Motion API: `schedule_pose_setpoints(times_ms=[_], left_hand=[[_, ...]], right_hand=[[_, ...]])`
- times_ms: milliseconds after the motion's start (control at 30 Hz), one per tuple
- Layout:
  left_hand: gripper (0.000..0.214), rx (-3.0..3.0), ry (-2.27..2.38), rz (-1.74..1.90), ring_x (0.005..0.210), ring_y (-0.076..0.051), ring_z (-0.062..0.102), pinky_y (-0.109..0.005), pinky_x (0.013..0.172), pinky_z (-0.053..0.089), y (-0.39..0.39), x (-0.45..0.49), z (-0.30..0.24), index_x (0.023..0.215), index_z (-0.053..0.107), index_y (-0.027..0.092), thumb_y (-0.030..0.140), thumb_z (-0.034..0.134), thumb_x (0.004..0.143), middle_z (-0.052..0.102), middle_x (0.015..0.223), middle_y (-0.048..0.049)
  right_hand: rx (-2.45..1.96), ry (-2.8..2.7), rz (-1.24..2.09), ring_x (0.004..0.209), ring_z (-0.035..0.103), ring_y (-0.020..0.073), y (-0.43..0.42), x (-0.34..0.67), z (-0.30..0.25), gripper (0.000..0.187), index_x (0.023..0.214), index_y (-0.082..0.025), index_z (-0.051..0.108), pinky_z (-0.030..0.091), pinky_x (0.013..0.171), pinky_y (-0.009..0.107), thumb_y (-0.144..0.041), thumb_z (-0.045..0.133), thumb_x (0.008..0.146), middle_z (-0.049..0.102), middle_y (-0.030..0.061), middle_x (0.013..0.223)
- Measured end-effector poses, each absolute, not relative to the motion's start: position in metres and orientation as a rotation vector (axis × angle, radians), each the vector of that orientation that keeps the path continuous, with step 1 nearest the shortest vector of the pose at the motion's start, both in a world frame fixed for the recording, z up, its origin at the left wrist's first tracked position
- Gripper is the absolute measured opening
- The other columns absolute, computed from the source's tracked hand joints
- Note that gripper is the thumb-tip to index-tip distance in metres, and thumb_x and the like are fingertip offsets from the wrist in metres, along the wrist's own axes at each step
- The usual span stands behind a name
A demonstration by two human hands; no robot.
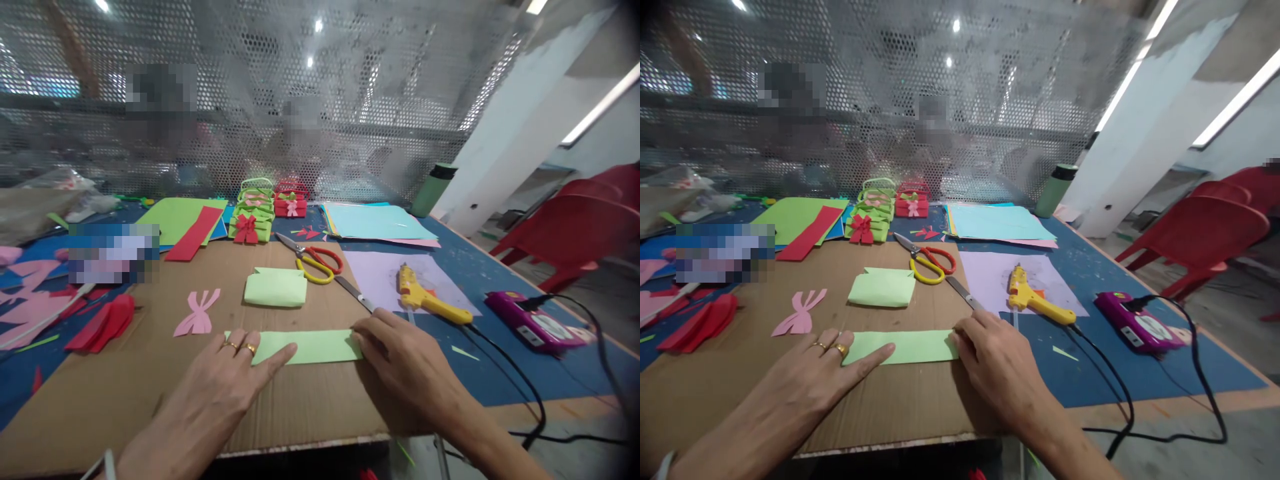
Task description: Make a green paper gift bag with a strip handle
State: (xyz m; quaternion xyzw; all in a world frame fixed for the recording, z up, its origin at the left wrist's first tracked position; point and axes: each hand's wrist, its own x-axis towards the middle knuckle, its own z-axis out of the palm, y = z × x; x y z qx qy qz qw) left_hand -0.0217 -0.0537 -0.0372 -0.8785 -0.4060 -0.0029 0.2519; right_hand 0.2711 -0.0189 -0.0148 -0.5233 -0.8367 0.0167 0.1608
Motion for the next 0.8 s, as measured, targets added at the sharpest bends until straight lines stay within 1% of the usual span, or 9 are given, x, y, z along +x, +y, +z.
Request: schedule_pose_setpoints(times_ms=[100, 200, 267, 367, 500, 600, 667, 800], left_hand=[[0.069, -2.402, -1.117, -0.031, 0.086, -0.024, 0.063, -0.036, 0.075, 0.046, -0.054, -0.023, -0.037, 0.15, 0.043, 0.033, -0.001, 0.044, 0.091, 0.067, 0.104, -0.0103], [0.068, -2.421, -1.121, -0.068, 0.087, -0.022, 0.06, -0.035, 0.079, 0.044, -0.054, -0.026, -0.038, 0.152, 0.038, 0.033, 0.002, 0.046, 0.093, 0.066, 0.104, -0.009], [0.068, -2.421, -1.107, -0.081, 0.087, -0.022, 0.06, -0.035, 0.079, 0.043, -0.054, -0.027, -0.039, 0.153, 0.036, 0.033, 0.003, 0.046, 0.093, 0.066, 0.105, -0.0091], [0.069, -2.408, -1.08, -0.084, 0.088, -0.024, 0.061, -0.036, 0.078, 0.045, -0.054, -0.027, -0.04, 0.153, 0.038, 0.03, 0.0, 0.045, 0.092, 0.067, 0.106, -0.0109], [0.073, -2.4, -1.094, -0.059, 0.088, -0.025, 0.065, -0.037, 0.076, 0.048, -0.055, -0.024, -0.037, 0.149, 0.045, 0.029, -0.007, 0.042, 0.086, 0.069, 0.107, -0.0129], [0.073, -2.405, -1.09, -0.061, 0.085, -0.026, 0.066, -0.036, 0.072, 0.05, -0.056, -0.021, -0.034, 0.146, 0.05, 0.027, -0.009, 0.043, 0.083, 0.071, 0.103, -0.013], [0.073, -2.406, -1.091, -0.063, 0.086, -0.026, 0.067, -0.036, 0.073, 0.051, -0.056, -0.021, -0.034, 0.146, 0.051, 0.026, -0.009, 0.045, 0.082, 0.071, 0.104, -0.0135], [0.073, -2.391, -1.09, -0.059, 0.083, -0.025, 0.067, -0.037, 0.071, 0.051, -0.054, -0.021, -0.036, 0.145, 0.051, 0.03, -0.006, 0.047, 0.082, 0.071, 0.103, -0.013]], right_hand=[[-1.562, -2.369, 0.183, 0.073, 0.06, 0.0189, -0.017, 0.266, -0.013, 0.011, 0.084, -0.022, 0.062, 0.041, 0.062, 0.03, -0.024, 0.058, 0.094, 0.065, 0.0028, 0.085], [-1.616, -2.32, 0.287, 0.069, 0.059, 0.0177, -0.016, 0.262, -0.011, 0.008, 0.083, -0.022, 0.06, 0.039, 0.06, 0.028, -0.022, 0.062, 0.09, 0.066, 0.0012, 0.079], [-1.64, -2.283, 0.375, 0.068, 0.059, 0.0176, -0.014, 0.261, -0.011, 0.007, 0.083, -0.022, 0.061, 0.038, 0.06, 0.028, -0.022, 0.062, 0.089, 0.066, 0.0008, 0.077], [-1.574, -2.251, 0.483, 0.072, 0.059, 0.0178, -0.012, 0.261, -0.013, 0.008, 0.083, -0.022, 0.06, 0.04, 0.062, 0.029, -0.021, 0.057, 0.091, 0.067, 0.0017, 0.081], [-1.51, -2.254, 0.383, 0.075, 0.059, 0.0185, -0.012, 0.261, -0.019, 0.014, 0.082, -0.021, 0.057, 0.04, 0.064, 0.03, -0.022, 0.051, 0.095, 0.065, 0.0032, 0.084], [-1.556, -2.261, 0.322, 0.072, 0.059, 0.018, -0.012, 0.261, -0.022, 0.015, 0.082, -0.021, 0.057, 0.039, 0.062, 0.029, -0.022, 0.052, 0.096, 0.065, 0.0021, 0.082], [-1.56, -2.28, 0.292, 0.069, 0.058, 0.0177, -0.011, 0.26, -0.024, 0.013, 0.083, -0.021, 0.057, 0.038, 0.061, 0.03, -0.021, 0.053, 0.095, 0.064, 0.0015, 0.079], [-1.428, -2.351, 0.14, 0.074, 0.056, 0.0194, -0.012, 0.259, -0.027, 0.019, 0.081, -0.02, 0.053, 0.042, 0.065, 0.032, -0.017, 0.047, 0.098, 0.061, 0.0042, 0.083]])
